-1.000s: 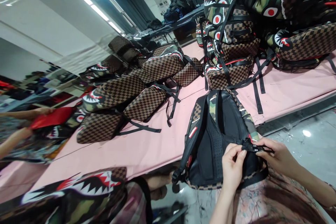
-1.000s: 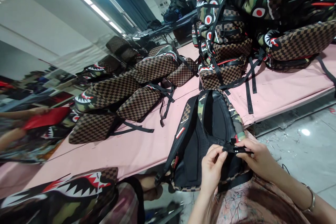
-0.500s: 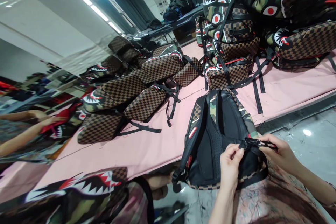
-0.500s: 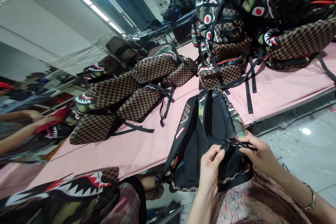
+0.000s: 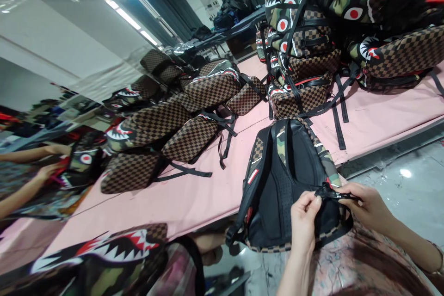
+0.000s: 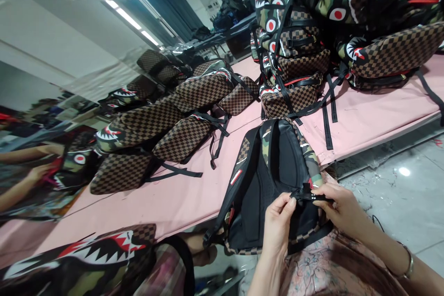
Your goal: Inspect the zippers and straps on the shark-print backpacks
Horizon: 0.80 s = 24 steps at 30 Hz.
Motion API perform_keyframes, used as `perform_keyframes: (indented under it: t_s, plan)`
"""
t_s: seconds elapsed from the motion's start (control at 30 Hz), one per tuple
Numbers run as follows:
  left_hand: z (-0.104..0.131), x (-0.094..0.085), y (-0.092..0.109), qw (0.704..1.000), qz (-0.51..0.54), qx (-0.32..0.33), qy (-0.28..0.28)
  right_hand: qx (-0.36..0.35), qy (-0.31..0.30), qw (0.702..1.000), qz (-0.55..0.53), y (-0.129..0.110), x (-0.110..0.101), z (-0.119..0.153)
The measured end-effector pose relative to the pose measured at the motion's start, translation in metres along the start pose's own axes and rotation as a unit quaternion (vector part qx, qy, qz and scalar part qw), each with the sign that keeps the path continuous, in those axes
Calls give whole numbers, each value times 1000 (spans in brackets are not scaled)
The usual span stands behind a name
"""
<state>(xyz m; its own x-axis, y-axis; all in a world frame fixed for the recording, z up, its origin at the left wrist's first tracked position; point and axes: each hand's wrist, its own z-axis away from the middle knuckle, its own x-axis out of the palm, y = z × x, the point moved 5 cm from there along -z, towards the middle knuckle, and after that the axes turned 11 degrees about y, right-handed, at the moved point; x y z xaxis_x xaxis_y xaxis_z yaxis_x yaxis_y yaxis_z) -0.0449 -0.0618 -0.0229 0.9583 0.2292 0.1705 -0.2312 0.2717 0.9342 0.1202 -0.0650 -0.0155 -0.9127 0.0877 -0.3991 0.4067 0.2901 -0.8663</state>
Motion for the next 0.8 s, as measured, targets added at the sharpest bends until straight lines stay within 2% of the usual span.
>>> perform_keyframes:
  t_s: [0.1,0.2,0.3,0.47,0.63,0.8]
  plan:
    - [0,-1,3,1000,-15,6,-6,31,-2,999,-32,1,-1,-1]
    - [0,1,1,999,31,-37,-12,68,18,996,-53,3,-4,-1]
    - [-2,-1,-3,996,45,-71,16,72,39,996,-28,5,-7,1]
    - [-5,-2,-7,989,65,-94,90,-23,44,998,46,5,-7,9]
    - [-6,5,-7,978,109,-150,99,-140,89,975,146,5,-4,20]
    - [-5,7,-6,977,109,-155,102,-177,105,959,197,1,1,18]
